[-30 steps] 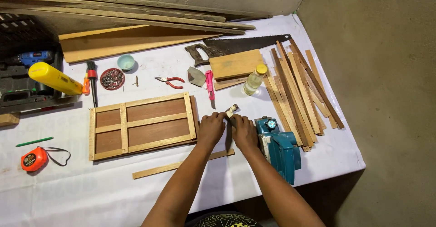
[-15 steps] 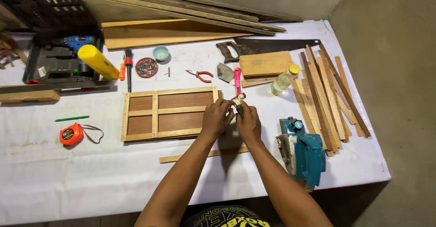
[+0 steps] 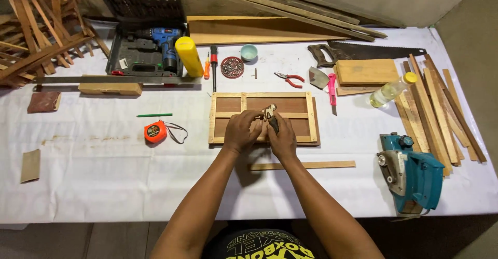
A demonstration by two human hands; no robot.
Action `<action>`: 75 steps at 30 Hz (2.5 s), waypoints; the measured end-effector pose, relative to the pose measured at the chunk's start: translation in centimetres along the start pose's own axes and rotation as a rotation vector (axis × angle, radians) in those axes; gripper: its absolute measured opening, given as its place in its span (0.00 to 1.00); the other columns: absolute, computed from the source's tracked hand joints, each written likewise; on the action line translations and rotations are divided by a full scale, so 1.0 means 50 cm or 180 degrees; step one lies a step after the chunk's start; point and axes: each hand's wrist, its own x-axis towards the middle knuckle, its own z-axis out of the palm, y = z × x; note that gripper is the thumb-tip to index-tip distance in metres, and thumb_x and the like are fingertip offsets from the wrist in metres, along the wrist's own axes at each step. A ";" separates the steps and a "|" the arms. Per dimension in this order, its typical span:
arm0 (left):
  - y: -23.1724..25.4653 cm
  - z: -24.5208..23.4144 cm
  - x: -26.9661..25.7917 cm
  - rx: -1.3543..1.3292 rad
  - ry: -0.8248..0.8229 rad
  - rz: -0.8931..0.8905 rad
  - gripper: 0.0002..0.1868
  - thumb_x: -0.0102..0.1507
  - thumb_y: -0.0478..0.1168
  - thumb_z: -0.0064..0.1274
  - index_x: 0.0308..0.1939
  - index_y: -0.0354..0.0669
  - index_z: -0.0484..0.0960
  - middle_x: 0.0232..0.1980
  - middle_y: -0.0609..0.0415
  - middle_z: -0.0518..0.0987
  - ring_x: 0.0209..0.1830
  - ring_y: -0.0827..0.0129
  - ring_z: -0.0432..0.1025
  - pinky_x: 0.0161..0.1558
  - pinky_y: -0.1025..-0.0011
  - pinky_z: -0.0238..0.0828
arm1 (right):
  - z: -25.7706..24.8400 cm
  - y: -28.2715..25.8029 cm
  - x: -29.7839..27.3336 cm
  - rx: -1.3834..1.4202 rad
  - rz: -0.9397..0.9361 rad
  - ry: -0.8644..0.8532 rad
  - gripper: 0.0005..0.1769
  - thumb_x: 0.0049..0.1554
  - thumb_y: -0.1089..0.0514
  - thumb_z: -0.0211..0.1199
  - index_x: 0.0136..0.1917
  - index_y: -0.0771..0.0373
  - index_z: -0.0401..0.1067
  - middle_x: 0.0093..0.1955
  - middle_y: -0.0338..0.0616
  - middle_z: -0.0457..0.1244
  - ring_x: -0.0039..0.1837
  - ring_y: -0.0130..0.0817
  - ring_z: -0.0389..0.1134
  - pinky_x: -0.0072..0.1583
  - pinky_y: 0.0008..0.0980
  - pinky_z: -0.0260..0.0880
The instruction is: Assembling and sanding wooden components for a frame or furniture piece.
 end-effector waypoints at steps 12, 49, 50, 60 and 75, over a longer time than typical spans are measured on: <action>-0.109 -0.028 -0.141 0.0716 -0.0683 -0.0570 0.17 0.58 0.49 0.65 0.50 0.54 0.85 0.45 0.57 0.82 0.43 0.60 0.76 0.46 0.60 0.72 | 0.075 -0.011 -0.069 0.0359 -0.0153 -0.0084 0.21 0.66 0.54 0.54 0.68 0.65 0.68 0.63 0.57 0.66 0.64 0.53 0.68 0.63 0.44 0.67; -0.116 -0.018 -0.114 0.0648 -0.1224 -0.1473 0.13 0.57 0.49 0.67 0.45 0.56 0.88 0.42 0.63 0.85 0.47 0.64 0.76 0.52 0.61 0.68 | 0.014 -0.043 -0.111 -0.0123 -0.0652 -0.0603 0.16 0.60 0.56 0.56 0.59 0.65 0.69 0.49 0.54 0.65 0.48 0.54 0.71 0.50 0.48 0.72; -0.125 -0.012 -0.115 0.0690 -0.1188 -0.1391 0.14 0.56 0.49 0.68 0.44 0.56 0.89 0.43 0.62 0.85 0.47 0.62 0.76 0.52 0.60 0.67 | 0.012 -0.043 -0.112 0.0006 -0.0707 -0.0549 0.15 0.60 0.56 0.57 0.58 0.64 0.68 0.48 0.54 0.65 0.47 0.54 0.71 0.49 0.47 0.73; -0.097 -0.031 -0.107 0.0610 -0.1150 -0.1343 0.13 0.57 0.49 0.66 0.45 0.57 0.89 0.45 0.63 0.85 0.46 0.64 0.76 0.51 0.61 0.67 | 0.032 -0.006 -0.121 -0.0257 -0.0136 -0.0878 0.12 0.62 0.57 0.57 0.58 0.62 0.66 0.50 0.52 0.66 0.49 0.52 0.72 0.52 0.47 0.73; 0.074 0.181 -0.046 0.0283 -0.0998 -0.0028 0.30 0.61 0.54 0.62 0.64 0.49 0.76 0.52 0.51 0.80 0.53 0.59 0.74 0.56 0.58 0.65 | -0.147 0.114 -0.105 -0.0682 -0.0203 0.0629 0.31 0.56 0.59 0.66 0.72 0.55 0.67 0.57 0.50 0.63 0.59 0.50 0.68 0.58 0.45 0.70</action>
